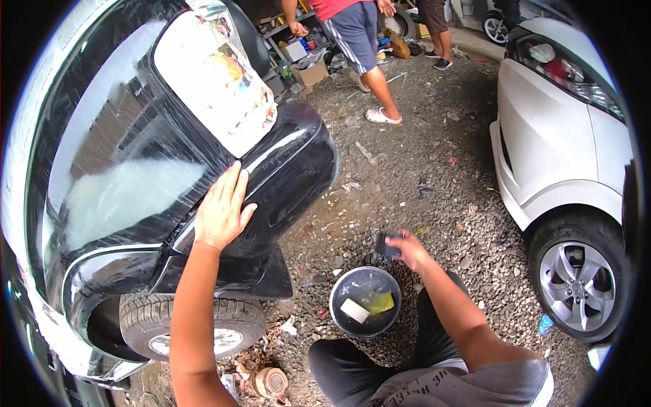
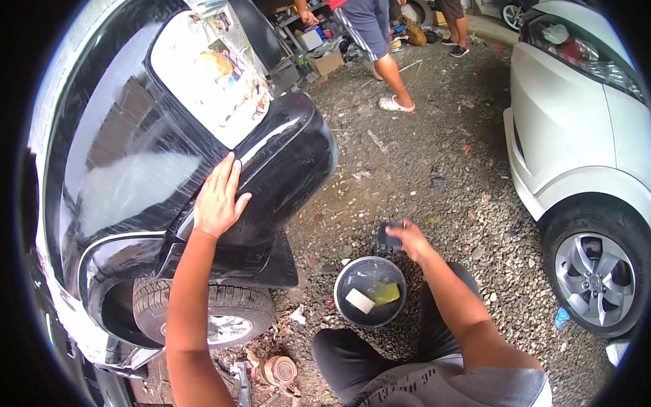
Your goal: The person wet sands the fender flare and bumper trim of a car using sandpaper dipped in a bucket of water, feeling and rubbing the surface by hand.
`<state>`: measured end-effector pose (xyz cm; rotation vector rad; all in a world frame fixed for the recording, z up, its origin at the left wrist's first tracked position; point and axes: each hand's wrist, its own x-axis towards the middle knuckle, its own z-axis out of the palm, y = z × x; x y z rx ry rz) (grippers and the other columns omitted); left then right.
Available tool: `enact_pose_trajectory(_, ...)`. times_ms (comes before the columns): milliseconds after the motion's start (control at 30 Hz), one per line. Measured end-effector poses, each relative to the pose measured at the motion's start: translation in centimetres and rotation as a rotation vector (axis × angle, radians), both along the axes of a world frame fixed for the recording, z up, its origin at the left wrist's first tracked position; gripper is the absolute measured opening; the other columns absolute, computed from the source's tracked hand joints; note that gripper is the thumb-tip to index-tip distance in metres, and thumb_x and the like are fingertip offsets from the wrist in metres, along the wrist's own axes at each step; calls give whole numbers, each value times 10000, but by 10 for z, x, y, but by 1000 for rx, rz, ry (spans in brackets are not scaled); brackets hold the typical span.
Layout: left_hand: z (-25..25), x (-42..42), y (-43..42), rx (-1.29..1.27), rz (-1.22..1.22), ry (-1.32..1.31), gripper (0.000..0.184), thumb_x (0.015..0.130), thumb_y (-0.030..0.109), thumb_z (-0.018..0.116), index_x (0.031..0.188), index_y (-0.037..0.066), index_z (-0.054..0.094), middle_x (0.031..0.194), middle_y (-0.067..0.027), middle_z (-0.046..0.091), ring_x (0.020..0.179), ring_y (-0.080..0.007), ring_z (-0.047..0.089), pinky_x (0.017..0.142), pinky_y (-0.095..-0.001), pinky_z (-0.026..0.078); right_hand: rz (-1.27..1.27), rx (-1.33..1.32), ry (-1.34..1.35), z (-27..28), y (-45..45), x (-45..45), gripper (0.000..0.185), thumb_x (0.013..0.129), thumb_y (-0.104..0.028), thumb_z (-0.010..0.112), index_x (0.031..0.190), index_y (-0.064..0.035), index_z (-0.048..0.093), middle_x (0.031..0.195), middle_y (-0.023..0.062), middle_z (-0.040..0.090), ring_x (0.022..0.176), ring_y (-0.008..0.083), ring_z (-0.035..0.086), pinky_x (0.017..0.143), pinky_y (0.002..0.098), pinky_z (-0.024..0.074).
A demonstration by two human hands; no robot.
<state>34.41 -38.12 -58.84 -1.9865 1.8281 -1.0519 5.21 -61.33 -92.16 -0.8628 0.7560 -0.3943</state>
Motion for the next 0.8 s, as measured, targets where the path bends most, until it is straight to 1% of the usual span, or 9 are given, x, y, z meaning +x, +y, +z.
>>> enact_pose_trajectory(133, -2, -1, 2, -40, -12, -1, 786, 910, 399, 697, 1529, 20, 395, 1615, -146, 363, 1446, -290, 400, 1199, -398, 339, -73, -227, -295, 112, -43, 52, 439, 927, -119, 579, 1332, -37, 431, 1079, 137, 602, 911, 215, 631, 772, 370, 538)
enact_pose_trajectory(167, -2, -2, 1, -44, -6, 19, 793, 906, 400, 701, 1532, 24, 391, 1613, -144, 365, 1440, -292, 405, 1196, -400, 341, -75, -301, -287, 159, -46, 61, 476, 936, -134, 545, 1390, -28, 448, 1242, 193, 595, 1101, 288, 622, 925, 403, 520)
enact_pose_trajectory(233, -3, -6, 1, -64, 24, 72, 814, 908, 393, 702, 1551, 26, 364, 1605, -153, 372, 1433, -318, 407, 1184, -432, 340, -86, -827, -321, 213, -60, 93, 608, 929, -193, 529, 1498, 2, 439, 1591, 230, 388, 1504, 328, 329, 1217, 380, 259)
enact_pose_trajectory(333, -11, -11, -6, -152, 49, 134, 816, 920, 400, 689, 1558, 25, 346, 1571, -156, 408, 1396, -342, 430, 1175, -458, 335, -167, -1376, -181, 274, -41, 121, 582, 966, -147, 485, 1500, 64, 391, 1564, 281, 389, 1490, 396, 335, 1249, 438, 241)
enact_pose_trajectory(433, -25, -20, -19, -316, 66, 166, 794, 921, 377, 693, 1549, 27, 356, 1528, -159, 443, 1364, -361, 443, 1163, -482, 333, -137, -1720, -118, 267, -22, 154, 574, 1048, -294, 468, 1488, 71, 413, 1572, 269, 392, 1504, 382, 318, 1252, 461, 225)
enact_pose_trajectory(567, -28, -29, -28, -382, 97, 168, 775, 898, 338, 722, 1525, 28, 387, 1473, -158, 482, 1355, -356, 442, 1156, -486, 324, 9, -1725, -146, 295, -59, 180, 616, 1061, -436, 407, 1446, 35, 499, 1548, 212, 457, 1483, 331, 369, 1236, 451, 255)
enact_pose_trajectory(633, -28, -29, -28, -399, 57, 189, 767, 888, 310, 738, 1519, 42, 396, 1472, -161, 485, 1351, -367, 444, 1152, -494, 323, 101, -1715, -188, 307, -88, 220, 508, 1044, -409, 432, 1317, -21, 611, 1456, 162, 567, 1395, 309, 481, 1192, 491, 312)
enact_pose_trajectory(733, -27, -30, -28, -390, 48, 195, 759, 880, 291, 755, 1507, 42, 408, 1464, -162, 489, 1348, -362, 447, 1147, -493, 332, 45, -1788, -234, 306, -71, 208, 439, 1030, -374, 481, 1214, -25, 672, 1400, 145, 614, 1365, 302, 514, 1180, 480, 332)
enact_pose_trajectory(800, -25, -30, -30, -392, 58, 210, 761, 873, 280, 762, 1505, 42, 411, 1461, -160, 491, 1342, -366, 448, 1145, -494, 333, 44, -1879, -387, 293, -53, 175, 427, 1026, -330, 531, 1309, -34, 651, 1396, 163, 621, 1393, 285, 502, 1206, 456, 318)
